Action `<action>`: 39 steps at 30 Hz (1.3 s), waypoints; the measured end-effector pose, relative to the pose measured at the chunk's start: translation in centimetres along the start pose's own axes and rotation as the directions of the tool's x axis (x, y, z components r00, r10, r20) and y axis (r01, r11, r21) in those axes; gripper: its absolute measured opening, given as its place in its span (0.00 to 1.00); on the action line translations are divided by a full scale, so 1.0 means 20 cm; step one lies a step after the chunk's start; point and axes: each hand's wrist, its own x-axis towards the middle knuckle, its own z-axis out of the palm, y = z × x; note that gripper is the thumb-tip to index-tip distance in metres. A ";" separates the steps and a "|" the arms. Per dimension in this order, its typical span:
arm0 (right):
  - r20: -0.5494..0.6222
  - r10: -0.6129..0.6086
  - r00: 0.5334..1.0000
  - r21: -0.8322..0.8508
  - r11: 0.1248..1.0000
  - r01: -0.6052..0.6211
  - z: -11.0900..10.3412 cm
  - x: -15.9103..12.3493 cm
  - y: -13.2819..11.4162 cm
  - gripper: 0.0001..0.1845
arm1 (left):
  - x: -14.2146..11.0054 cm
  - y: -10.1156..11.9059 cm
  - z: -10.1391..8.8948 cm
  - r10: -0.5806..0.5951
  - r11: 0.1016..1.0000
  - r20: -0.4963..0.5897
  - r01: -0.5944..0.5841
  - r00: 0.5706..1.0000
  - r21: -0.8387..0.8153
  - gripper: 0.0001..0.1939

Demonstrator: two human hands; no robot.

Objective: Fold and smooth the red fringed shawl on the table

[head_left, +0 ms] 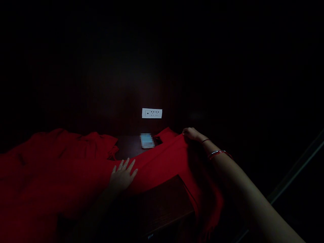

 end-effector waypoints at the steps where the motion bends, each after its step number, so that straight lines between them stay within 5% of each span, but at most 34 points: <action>1: 0.002 -0.001 1.000 0.012 1.000 0.001 -0.01 0.01 0.00 0.13 | 0.00 0.00 -0.01 -0.007 1.000 0.000 0.007 1.000 0.001 0.26; 6: 0.106 -0.023 0.994 0.075 0.997 0.015 -0.05 0.04 0.01 0.12 | -0.01 -0.01 -0.02 -0.030 0.999 -0.007 0.031 1.000 0.011 0.28; 9: 0.321 -0.082 0.944 0.157 0.987 0.032 -0.16 0.00 0.03 0.09 | -0.01 -0.03 -0.02 -0.025 1.000 -0.015 0.025 1.000 0.000 0.28; 11: 0.363 -0.159 0.918 0.285 0.957 0.053 -0.27 -0.06 0.03 0.11 | -0.01 -0.02 -0.02 -0.023 1.000 -0.015 0.022 1.000 -0.013 0.29; 15: 0.217 -0.191 0.957 0.391 0.915 0.094 -0.37 -0.16 -0.02 0.17 | -0.03 -0.01 -0.03 -0.027 0.999 -0.017 0.026 0.999 -0.032 0.31; 19: 0.219 -0.040 0.975 0.274 0.961 -0.022 -0.28 -0.24 -0.05 0.13 | -0.03 0.00 -0.03 -0.038 0.998 -0.022 0.037 0.999 -0.054 0.34; 23: -0.078 -0.024 0.997 0.672 0.737 0.070 -0.21 -0.39 -0.08 0.16 | -0.02 0.00 -0.01 -0.051 0.996 -0.026 0.049 0.998 -0.068 0.37; 26: -0.195 0.034 0.980 0.758 0.639 0.128 -0.24 -0.50 -0.11 0.15 | -0.02 0.00 0.01 -0.083 0.995 -0.027 0.081 0.996 -0.063 0.39; 29: -0.241 0.031 0.970 0.692 0.706 0.149 -0.28 -0.51 -0.12 0.15 | -0.02 0.01 0.01 -0.089 0.995 -0.017 0.088 0.996 -0.051 0.41; 32: -0.160 0.023 0.987 0.455 0.889 0.053 -0.25 -0.38 -0.08 0.16 | -0.02 0.01 0.00 -0.084 0.995 0.000 0.084 0.996 -0.049 0.40; 35: 0.011 0.080 0.997 0.050 0.995 -0.081 -0.12 -0.19 -0.06 0.13 | -0.02 0.00 -0.01 -0.067 0.995 0.000 0.067 0.998 -0.069 0.38; 39: 0.025 0.078 0.997 -0.231 0.970 -0.070 0.12 -0.04 -0.10 0.14 | -0.02 0.00 -0.01 -0.080 0.994 -0.029 0.078 0.996 -0.072 0.37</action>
